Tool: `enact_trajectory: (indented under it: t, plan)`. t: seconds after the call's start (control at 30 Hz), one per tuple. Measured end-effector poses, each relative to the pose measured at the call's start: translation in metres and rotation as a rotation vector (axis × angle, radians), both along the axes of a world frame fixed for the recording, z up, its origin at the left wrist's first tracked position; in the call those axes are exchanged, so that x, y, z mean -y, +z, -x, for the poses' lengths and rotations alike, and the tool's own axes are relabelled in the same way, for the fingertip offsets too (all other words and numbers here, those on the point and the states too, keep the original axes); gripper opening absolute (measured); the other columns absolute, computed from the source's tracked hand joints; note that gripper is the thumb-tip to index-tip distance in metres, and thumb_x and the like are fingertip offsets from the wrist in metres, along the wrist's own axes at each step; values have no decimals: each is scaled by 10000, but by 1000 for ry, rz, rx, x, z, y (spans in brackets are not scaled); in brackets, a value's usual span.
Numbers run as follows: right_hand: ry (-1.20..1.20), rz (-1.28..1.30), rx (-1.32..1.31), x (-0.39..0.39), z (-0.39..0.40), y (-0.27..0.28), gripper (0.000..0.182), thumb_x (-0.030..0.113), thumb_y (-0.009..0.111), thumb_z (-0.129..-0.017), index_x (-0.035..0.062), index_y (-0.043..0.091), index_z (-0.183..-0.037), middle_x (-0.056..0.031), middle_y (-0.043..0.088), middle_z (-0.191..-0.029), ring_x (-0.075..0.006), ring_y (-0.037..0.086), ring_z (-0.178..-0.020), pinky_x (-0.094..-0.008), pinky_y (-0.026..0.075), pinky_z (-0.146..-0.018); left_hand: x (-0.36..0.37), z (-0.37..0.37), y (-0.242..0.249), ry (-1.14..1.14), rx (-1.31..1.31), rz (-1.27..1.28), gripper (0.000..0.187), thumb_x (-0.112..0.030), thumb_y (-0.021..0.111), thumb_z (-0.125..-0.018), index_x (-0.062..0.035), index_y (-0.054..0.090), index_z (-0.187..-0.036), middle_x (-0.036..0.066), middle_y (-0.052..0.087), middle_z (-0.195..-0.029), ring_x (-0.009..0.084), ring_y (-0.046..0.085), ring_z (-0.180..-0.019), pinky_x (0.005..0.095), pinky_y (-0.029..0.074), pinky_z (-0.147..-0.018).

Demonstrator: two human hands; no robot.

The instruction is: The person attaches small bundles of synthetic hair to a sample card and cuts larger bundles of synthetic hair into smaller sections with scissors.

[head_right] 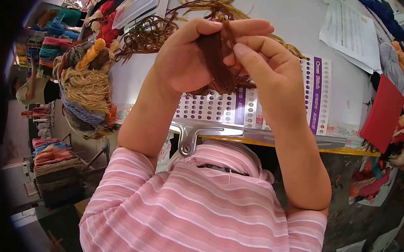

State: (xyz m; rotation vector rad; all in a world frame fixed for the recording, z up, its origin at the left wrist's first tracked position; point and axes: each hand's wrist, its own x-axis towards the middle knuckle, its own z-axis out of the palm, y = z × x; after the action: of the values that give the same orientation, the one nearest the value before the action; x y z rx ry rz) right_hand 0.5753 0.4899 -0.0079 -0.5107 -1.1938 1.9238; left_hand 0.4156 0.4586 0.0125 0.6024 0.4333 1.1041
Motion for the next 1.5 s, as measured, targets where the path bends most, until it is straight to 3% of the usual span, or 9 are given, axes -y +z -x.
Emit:
enact_trajectory:
  t: [0.5,0.63,0.7,0.77,1.1,1.27,1.3,1.43,1.5]
  plan:
    - [-170,10,-44,-1,10,-5,127,62,573,-880,-32,635,-938,-79,650,-866,-121,603,-794,-257,489,-725,-4,8,-8,115,-100,12,521,-269,359,-929,93,421,-1298,221,479,-1312,275,543,-1099,385,414,-971]
    - [138,317,-310,-22,-15,-10,147,70,496,-901,-19,552,-1004,-11,503,-674,-98,496,-650,-241,462,-650,-8,35,-22,106,-135,-123,456,-267,349,-929,92,530,-1145,235,567,-1162,286,578,-973,386,429,-943]
    - [368,328,-414,-46,-63,-6,234,67,500,-894,-25,509,-1108,25,377,-638,-65,377,-566,-211,385,-505,-2,69,-25,173,114,-56,246,-143,372,-951,-51,462,-742,30,443,-685,94,446,-499,325,487,-700]
    - [80,249,-406,-68,-135,-8,450,159,439,-958,-26,342,-1356,37,279,-630,-45,291,-511,-192,230,-404,12,114,-21,271,203,-126,168,-142,412,-952,-66,500,-832,-50,352,-612,42,285,-427,211,255,-433]
    - [-676,97,-11,-173,-651,19,249,85,384,-945,18,461,-1173,23,252,-567,-81,230,-443,-240,224,-437,64,312,-35,737,413,-31,309,-49,380,-922,98,485,-1172,-15,329,-616,63,257,-417,217,228,-417]
    - [-699,60,-18,-182,-644,86,307,273,483,-894,123,392,-642,30,318,-479,-95,271,-372,-266,261,-359,15,253,-28,564,429,-195,287,-48,457,-906,61,514,-1165,-35,361,-628,54,262,-419,204,251,-414]
    - [-825,-17,290,-194,-615,74,283,372,519,-852,134,436,-979,-63,288,-982,-139,275,-842,-338,278,-702,3,208,-23,552,377,-165,271,-44,475,-898,38,529,-1151,-39,366,-620,48,261,-417,197,254,-407]
    - [-467,-19,135,-153,-296,-17,313,55,568,-854,-46,559,-1150,-33,592,-846,-51,480,-623,-183,397,-536,-51,55,-56,210,-40,65,241,-55,559,-853,-25,581,-1090,-42,518,-687,5,353,-482,148,284,-400]
    - [-547,130,497,-131,-185,-53,235,157,580,-886,20,643,-1066,-2,577,-797,-32,467,-616,-150,388,-538,-65,-16,-63,237,-340,216,321,-53,569,-842,-10,566,-1160,-3,615,-812,7,367,-504,167,318,-427]
